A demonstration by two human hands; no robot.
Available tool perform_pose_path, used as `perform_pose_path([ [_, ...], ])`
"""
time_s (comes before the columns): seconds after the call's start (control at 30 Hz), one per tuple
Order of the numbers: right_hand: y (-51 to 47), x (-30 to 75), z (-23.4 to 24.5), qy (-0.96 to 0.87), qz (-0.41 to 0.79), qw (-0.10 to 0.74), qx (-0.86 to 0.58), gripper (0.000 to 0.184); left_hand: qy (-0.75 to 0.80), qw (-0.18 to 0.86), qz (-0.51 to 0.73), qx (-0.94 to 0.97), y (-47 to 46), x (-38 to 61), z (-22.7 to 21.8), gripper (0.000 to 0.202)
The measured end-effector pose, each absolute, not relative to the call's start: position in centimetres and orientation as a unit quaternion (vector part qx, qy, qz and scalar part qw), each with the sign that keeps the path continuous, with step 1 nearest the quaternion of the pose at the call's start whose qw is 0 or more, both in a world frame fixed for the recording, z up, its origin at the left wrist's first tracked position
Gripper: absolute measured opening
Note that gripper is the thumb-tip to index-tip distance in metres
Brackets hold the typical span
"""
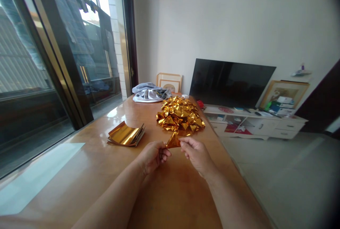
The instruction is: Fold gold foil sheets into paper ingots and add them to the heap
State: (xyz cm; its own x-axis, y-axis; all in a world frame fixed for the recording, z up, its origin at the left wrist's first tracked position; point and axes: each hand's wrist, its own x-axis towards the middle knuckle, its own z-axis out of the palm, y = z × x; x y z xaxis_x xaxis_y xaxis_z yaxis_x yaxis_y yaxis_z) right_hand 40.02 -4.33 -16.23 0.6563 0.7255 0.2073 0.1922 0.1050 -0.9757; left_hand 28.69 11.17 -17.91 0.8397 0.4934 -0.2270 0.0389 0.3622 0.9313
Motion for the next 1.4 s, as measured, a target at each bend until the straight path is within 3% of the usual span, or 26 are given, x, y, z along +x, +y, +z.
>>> perform_pose_path([
  [0.23, -4.0, 40.4, -17.1, -0.307, 0.141, 0.67, -0.661, 0.02, 0.267, 0.691, 0.239, 0.628, 10.5, 28.9, -17.8, 0.015],
  [0.53, -3.8, 40.6, -17.8, -0.309, 0.127, 0.615, -0.714, 0.029, 0.232, 0.546, 0.33, 0.734, 10.5, 29.3, -18.6, 0.017],
  [0.77, -3.5, 41.1, -18.7, -0.305, 0.122, 0.598, -0.731, 0.026, 0.205, 0.46, 0.353, 0.788, 10.1, 29.1, -18.7, 0.024],
  [1.13, -3.6, 41.0, -18.4, -0.381, 0.061, 0.557, -0.736, 0.031, 0.193, 0.504, 0.332, 0.773, 10.7, 29.6, -19.5, 0.043],
  [1.4, -3.5, 41.1, -18.8, -0.39, 0.049, 0.554, -0.734, 0.035, 0.2, 0.519, 0.335, 0.76, 10.7, 29.9, -19.9, 0.044],
])
